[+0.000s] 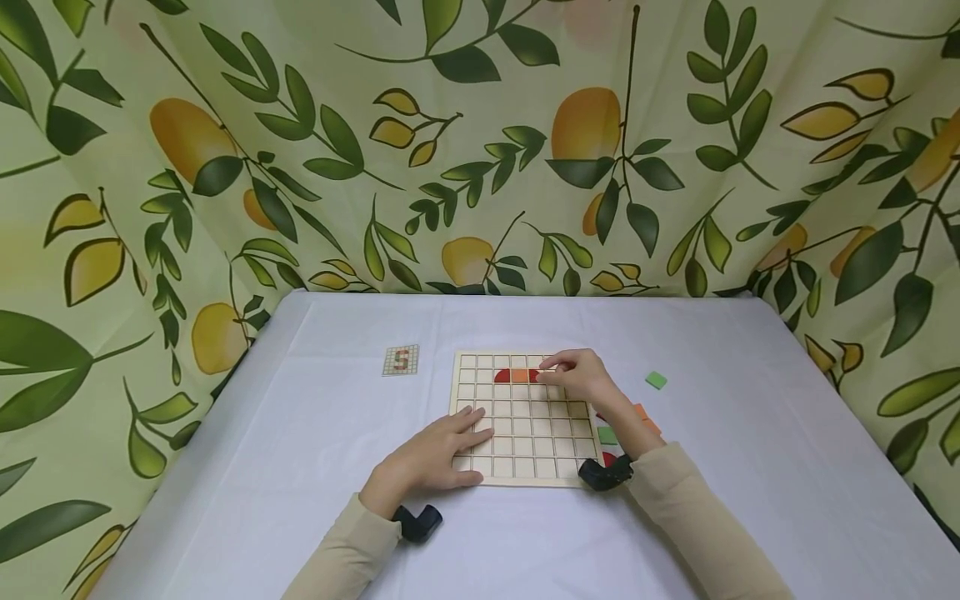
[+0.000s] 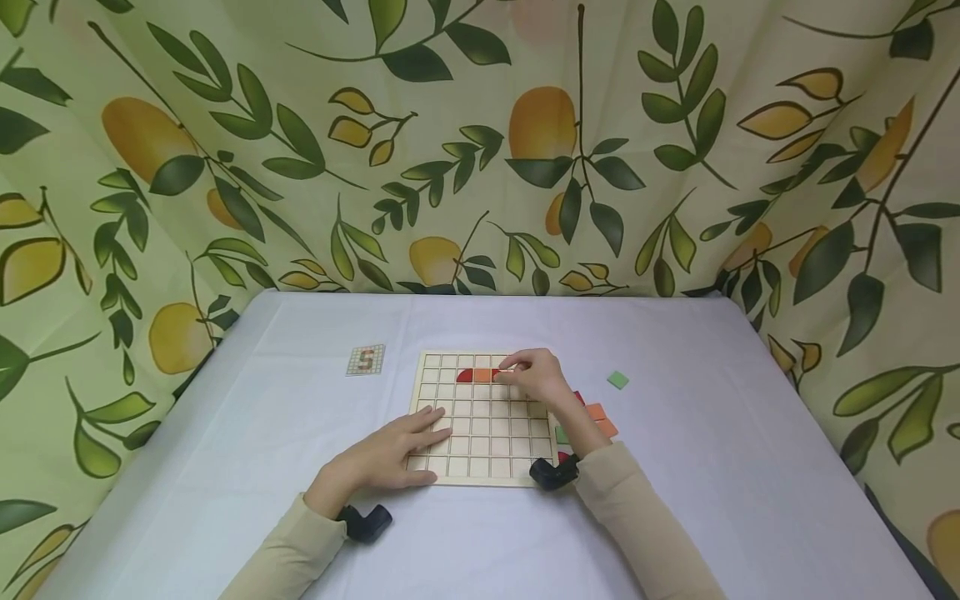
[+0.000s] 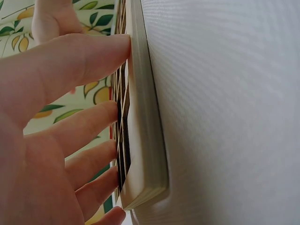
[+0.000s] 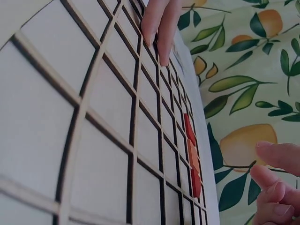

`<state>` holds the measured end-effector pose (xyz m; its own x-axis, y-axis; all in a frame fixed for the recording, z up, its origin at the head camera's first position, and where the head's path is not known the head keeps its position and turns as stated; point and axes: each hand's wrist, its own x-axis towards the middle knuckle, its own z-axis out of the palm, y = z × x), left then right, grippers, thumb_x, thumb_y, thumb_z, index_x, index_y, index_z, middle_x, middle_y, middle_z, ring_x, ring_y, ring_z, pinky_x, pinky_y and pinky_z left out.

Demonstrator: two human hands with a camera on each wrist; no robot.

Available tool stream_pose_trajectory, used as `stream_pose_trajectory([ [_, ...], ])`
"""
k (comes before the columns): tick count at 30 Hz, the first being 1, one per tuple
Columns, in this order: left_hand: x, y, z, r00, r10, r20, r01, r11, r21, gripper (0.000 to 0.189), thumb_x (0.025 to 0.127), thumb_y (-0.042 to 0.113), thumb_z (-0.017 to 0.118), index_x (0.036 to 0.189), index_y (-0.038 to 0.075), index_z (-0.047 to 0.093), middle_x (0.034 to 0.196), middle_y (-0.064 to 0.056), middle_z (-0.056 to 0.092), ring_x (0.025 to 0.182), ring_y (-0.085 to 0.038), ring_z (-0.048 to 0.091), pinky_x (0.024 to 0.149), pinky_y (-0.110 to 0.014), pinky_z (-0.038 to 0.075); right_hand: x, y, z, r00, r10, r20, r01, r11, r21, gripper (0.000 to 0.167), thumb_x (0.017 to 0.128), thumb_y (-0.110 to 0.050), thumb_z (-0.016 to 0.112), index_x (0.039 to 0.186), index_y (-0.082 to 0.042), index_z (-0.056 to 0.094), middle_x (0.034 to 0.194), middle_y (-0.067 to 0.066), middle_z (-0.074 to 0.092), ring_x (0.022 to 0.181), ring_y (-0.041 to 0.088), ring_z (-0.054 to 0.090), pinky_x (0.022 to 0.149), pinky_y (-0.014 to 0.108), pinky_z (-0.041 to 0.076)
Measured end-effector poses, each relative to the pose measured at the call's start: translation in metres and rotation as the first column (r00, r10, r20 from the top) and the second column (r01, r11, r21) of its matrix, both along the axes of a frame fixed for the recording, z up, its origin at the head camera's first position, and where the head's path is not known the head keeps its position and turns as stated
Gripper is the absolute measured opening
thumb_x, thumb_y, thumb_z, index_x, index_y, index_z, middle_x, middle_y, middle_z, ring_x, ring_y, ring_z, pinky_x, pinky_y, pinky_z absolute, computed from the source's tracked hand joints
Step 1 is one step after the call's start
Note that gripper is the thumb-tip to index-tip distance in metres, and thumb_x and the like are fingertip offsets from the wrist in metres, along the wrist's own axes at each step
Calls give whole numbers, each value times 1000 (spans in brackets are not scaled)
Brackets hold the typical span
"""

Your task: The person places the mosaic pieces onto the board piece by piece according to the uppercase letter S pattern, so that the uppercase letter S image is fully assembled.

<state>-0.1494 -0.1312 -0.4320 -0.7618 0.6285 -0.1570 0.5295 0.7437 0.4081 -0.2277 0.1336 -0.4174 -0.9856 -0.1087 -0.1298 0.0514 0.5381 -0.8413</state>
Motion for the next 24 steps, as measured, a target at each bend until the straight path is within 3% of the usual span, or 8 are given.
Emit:
stream_pose_trajectory([
  [14, -1, 0, 0, 999, -20, -32, 20, 1000, -7, 62, 85, 36, 67, 142, 16, 50, 157, -10, 36, 148, -31, 30, 118, -50, 32, 4, 28, 0, 999, -41, 24, 40, 998, 55, 25, 84, -20, 72, 101, -2, 72, 65, -3, 47, 75, 17, 44, 65, 26, 37],
  [20, -1, -1, -1, 999, -18, -28, 18, 1000, -9, 62, 85, 37, 67, 142, 17, 50, 157, -10, 36, 148, -32, 30, 118, -50, 32, 8, 40, 2, 997, -51, 52, 50, 999, 15, 32, 85, -20, 71, 110, 1, 69, 64, -4, 42, 59, 12, 36, 49, 23, 31],
  [24, -2, -1, -2, 1000, -12, -17, 11, 1000, -9, 62, 86, 37, 66, 142, 17, 50, 158, -9, 35, 148, -31, 30, 119, -50, 32, 11, 50, 2, 994, -63, 86, 65, 998, -22, 37, 86, -20, 70, 115, 2, 66, 63, -5, 40, 51, 10, 32, 46, 22, 31],
])
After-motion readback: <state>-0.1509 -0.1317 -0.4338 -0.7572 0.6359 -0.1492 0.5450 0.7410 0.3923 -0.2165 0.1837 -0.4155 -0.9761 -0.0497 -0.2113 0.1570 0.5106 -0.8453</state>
